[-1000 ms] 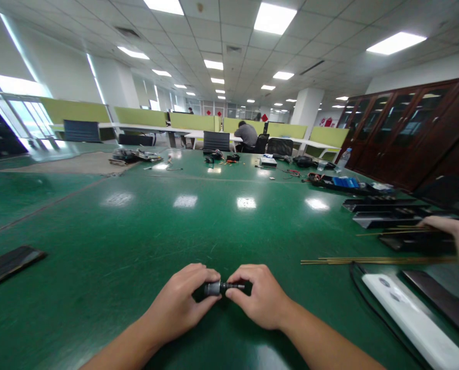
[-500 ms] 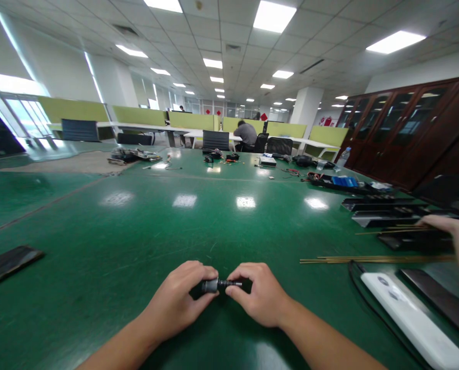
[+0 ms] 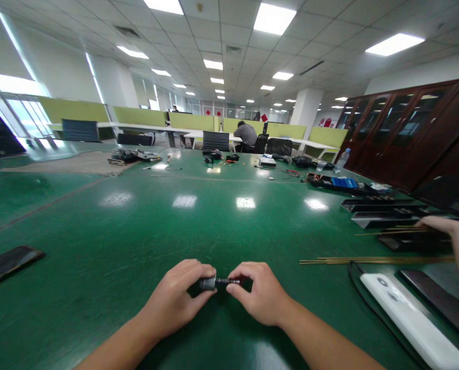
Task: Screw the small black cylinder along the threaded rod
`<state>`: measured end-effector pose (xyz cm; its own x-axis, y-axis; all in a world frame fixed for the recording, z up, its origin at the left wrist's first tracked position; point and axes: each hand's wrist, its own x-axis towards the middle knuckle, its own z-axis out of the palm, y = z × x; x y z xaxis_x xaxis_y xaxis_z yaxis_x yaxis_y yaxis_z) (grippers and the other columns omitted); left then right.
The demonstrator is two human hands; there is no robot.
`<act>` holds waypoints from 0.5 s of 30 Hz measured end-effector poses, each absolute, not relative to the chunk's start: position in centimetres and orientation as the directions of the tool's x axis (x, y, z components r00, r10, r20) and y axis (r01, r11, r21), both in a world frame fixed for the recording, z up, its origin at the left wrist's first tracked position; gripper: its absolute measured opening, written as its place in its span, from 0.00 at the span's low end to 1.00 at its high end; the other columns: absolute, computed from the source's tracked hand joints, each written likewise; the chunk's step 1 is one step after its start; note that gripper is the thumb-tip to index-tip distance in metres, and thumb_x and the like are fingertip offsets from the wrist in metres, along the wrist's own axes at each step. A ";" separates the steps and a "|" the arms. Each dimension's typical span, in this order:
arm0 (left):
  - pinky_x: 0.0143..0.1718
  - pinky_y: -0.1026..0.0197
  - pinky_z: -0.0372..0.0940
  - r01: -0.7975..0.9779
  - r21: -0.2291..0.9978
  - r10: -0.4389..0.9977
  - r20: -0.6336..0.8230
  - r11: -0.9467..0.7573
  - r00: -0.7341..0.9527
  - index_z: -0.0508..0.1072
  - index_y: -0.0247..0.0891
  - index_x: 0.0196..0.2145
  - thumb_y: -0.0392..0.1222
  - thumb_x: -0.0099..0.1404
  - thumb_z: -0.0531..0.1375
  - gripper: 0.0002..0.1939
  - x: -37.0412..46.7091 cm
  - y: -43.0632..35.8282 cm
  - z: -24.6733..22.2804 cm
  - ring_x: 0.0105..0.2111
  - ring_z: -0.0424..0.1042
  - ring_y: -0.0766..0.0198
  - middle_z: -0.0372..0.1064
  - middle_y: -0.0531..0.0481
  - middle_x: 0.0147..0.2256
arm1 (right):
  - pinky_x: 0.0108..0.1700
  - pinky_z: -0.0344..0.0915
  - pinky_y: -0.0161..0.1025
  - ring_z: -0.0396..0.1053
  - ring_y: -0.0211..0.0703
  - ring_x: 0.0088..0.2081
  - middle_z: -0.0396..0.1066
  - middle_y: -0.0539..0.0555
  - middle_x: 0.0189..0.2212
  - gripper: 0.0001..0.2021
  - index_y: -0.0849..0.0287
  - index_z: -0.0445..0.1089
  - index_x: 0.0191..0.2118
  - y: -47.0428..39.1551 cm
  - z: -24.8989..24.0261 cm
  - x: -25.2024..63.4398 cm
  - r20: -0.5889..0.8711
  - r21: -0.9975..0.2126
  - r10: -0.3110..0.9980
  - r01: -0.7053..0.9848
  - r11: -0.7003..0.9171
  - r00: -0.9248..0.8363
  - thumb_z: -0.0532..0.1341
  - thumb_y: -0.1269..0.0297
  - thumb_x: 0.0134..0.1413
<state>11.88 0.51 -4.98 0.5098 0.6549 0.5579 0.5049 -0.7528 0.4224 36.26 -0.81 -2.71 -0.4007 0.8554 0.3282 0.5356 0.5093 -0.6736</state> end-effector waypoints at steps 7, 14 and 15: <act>0.48 0.56 0.67 0.514 0.419 0.659 0.553 -0.749 0.510 0.69 0.45 0.49 0.37 0.65 0.63 0.15 11.7 0.6 -4.9 0.45 0.71 0.61 0.72 0.50 0.45 | 0.39 0.62 0.35 0.71 0.39 0.33 0.75 0.49 0.31 0.03 0.56 0.76 0.36 -0.7 -2.6 36.4 0.322 -0.683 0.860 0.532 0.500 -0.395 0.65 0.67 0.56; 0.49 0.56 0.66 0.523 0.415 0.662 0.563 -0.744 0.495 0.69 0.45 0.49 0.37 0.65 0.63 0.15 11.4 0.9 -5.1 0.46 0.71 0.61 0.72 0.49 0.45 | 0.38 0.61 0.35 0.71 0.39 0.32 0.75 0.49 0.30 0.03 0.56 0.77 0.36 -0.4 -2.6 36.5 0.308 -0.695 0.870 0.534 0.483 -0.386 0.65 0.67 0.56; 0.48 0.56 0.66 0.523 0.417 0.663 0.563 -0.744 0.494 0.69 0.45 0.49 0.37 0.65 0.63 0.15 11.4 1.0 -5.1 0.46 0.71 0.61 0.72 0.49 0.45 | 0.38 0.61 0.35 0.70 0.39 0.32 0.75 0.49 0.30 0.03 0.56 0.77 0.36 -0.5 -2.5 36.5 0.308 -0.694 0.871 0.536 0.482 -0.384 0.65 0.67 0.56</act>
<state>11.39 0.95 -5.08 0.4942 0.6628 0.5626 0.5230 -0.7436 0.4167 36.49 -0.47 -2.54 -0.3842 0.8705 0.3076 0.5356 0.4815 -0.6938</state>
